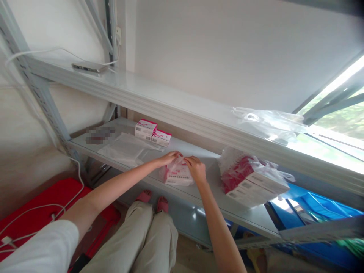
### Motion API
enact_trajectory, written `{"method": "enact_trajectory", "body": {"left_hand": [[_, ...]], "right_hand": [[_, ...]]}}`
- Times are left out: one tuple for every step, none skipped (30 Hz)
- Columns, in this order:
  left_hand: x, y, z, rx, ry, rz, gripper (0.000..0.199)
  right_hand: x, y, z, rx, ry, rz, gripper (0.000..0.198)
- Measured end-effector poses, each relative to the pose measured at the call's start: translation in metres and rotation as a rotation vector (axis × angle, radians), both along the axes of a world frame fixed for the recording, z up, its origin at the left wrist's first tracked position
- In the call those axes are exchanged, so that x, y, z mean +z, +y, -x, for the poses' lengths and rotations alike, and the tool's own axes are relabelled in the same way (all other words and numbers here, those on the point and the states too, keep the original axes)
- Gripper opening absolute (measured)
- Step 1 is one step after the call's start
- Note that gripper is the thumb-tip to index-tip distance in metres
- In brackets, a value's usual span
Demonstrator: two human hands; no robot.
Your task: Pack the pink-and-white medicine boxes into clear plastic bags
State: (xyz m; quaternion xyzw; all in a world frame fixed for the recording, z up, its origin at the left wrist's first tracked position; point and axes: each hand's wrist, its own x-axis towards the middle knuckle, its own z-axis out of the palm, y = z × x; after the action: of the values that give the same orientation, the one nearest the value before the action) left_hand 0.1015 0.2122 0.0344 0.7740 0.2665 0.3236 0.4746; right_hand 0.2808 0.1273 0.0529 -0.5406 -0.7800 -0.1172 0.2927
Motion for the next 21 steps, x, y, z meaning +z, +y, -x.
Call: {"method": "enact_trajectory", "body": {"left_hand": [[-0.002,0.003,-0.002,-0.004,0.010,-0.004,0.022],[-0.004,0.005,-0.005,-0.017,0.025,-0.012,0.021],[-0.005,0.007,-0.007,-0.036,0.041,-0.024,0.020],[-0.006,0.008,-0.009,-0.056,0.051,-0.036,0.020],[-0.007,0.008,-0.011,-0.069,0.051,-0.048,0.020],[-0.007,0.008,-0.013,-0.075,0.041,-0.058,0.021],[-0.007,0.007,-0.014,-0.065,0.023,-0.067,0.021],[-0.006,0.006,-0.014,-0.041,0.004,-0.073,0.021],[-0.005,0.004,-0.014,-0.007,-0.015,-0.077,0.020],[-0.004,0.003,-0.013,0.035,-0.031,-0.082,0.018],[-0.003,0.002,-0.011,0.075,-0.041,-0.088,0.016],[-0.001,0.000,-0.009,0.108,-0.044,-0.099,0.015],[0.001,-0.001,-0.007,0.129,-0.035,-0.118,0.015],[0.003,-0.002,-0.004,0.139,-0.014,-0.148,0.016],[0.004,-0.002,-0.001,0.149,0.018,-0.190,0.017],[0.005,-0.003,0.001,0.162,0.057,-0.241,0.018],[0.006,-0.004,0.004,0.173,0.097,-0.292,0.019],[0.006,-0.004,0.006,0.181,0.134,-0.334,0.019],[0.005,-0.005,0.008,0.183,0.163,-0.361,0.019],[0.004,-0.005,0.009,0.179,0.182,-0.370,0.018],[0.002,-0.005,0.010,0.168,0.190,-0.361,0.017]], "right_hand": [[-0.003,0.000,0.002,-0.009,-0.008,-0.029,0.029],[-0.005,0.000,0.004,-0.019,-0.019,-0.052,0.031],[-0.008,0.001,0.007,-0.033,-0.030,-0.070,0.032],[-0.010,0.002,0.008,-0.054,-0.039,-0.086,0.032],[-0.011,0.002,0.010,-0.079,-0.046,-0.099,0.031],[-0.012,0.003,0.011,-0.108,-0.052,-0.112,0.030],[-0.012,0.003,0.012,-0.136,-0.058,-0.125,0.029],[-0.011,0.004,0.013,-0.158,-0.069,-0.136,0.027],[-0.010,0.003,0.013,-0.175,-0.085,-0.144,0.026],[-0.009,0.003,0.012,-0.188,-0.104,-0.149,0.024],[-0.008,0.002,0.011,-0.198,-0.128,-0.148,0.023],[-0.007,0.000,0.010,-0.196,-0.159,-0.139,0.022],[-0.005,-0.001,0.008,-0.178,-0.199,-0.119,0.020],[-0.005,-0.003,0.007,-0.145,-0.249,-0.089,0.020],[-0.004,-0.005,0.005,-0.101,-0.303,-0.053,0.021],[-0.004,-0.007,0.002,-0.052,-0.356,-0.016,0.024],[-0.004,-0.008,0.000,-0.008,-0.398,0.016,0.029],[-0.005,-0.010,-0.002,0.025,-0.425,0.038,0.034],[-0.006,-0.011,-0.005,0.045,-0.436,0.050,0.039],[-0.008,-0.013,-0.007,0.057,-0.435,0.054,0.042],[-0.010,-0.014,-0.010,0.063,-0.426,0.053,0.045]]}}
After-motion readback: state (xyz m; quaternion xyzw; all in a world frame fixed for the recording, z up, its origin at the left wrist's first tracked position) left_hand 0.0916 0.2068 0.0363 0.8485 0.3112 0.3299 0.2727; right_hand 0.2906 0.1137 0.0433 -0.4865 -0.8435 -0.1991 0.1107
